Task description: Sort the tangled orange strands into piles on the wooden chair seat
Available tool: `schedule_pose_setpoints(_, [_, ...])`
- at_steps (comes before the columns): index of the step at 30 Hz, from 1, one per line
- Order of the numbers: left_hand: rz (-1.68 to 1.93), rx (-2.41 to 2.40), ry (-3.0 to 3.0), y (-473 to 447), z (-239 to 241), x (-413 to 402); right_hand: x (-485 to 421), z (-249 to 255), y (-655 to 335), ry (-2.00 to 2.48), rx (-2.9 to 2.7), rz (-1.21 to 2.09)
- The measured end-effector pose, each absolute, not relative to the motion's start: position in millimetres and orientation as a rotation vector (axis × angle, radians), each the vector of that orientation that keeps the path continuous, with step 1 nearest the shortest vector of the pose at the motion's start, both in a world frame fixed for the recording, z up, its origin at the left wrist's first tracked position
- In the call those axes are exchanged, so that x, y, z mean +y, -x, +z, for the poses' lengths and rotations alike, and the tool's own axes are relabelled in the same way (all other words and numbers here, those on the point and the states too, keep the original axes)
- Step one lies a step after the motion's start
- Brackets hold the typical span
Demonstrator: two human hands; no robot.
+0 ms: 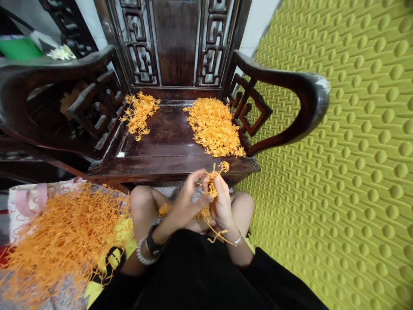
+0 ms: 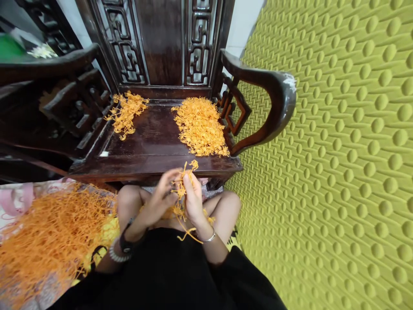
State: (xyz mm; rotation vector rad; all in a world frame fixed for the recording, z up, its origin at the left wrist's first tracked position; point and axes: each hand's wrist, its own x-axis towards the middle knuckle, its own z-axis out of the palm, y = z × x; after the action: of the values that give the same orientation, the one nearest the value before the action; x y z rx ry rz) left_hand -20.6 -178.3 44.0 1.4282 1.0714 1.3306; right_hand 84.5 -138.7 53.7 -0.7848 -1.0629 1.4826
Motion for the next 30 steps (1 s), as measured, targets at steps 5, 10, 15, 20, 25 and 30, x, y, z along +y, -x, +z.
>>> schedule_pose_setpoints(5, [1.374,1.161,-1.253,0,30,-182,-127,51,-81,0.922,-1.049,1.364])
schedule_pose_setpoints(10, [0.960,1.118,-1.310,1,32,-186,-110,58,-89,0.959,-1.037,1.318])
schedule_pose_setpoints(15, [1.079,1.008,-0.963,-2,31,-186,-108,71,-89,0.755,-0.853,1.642])
schedule_pose_setpoints(20, [1.158,1.061,-0.708,0,27,-179,-116,61,-88,0.565,-0.672,1.877])
schedule_pose_setpoints(25, [1.074,0.973,-0.820,-2,19,-179,-109,50,-106,0.393,-0.337,2.220])
schedule_pose_setpoints(30, [0.886,0.842,-1.119,-6,26,-194,-110,78,-146,0.170,-0.449,2.374])
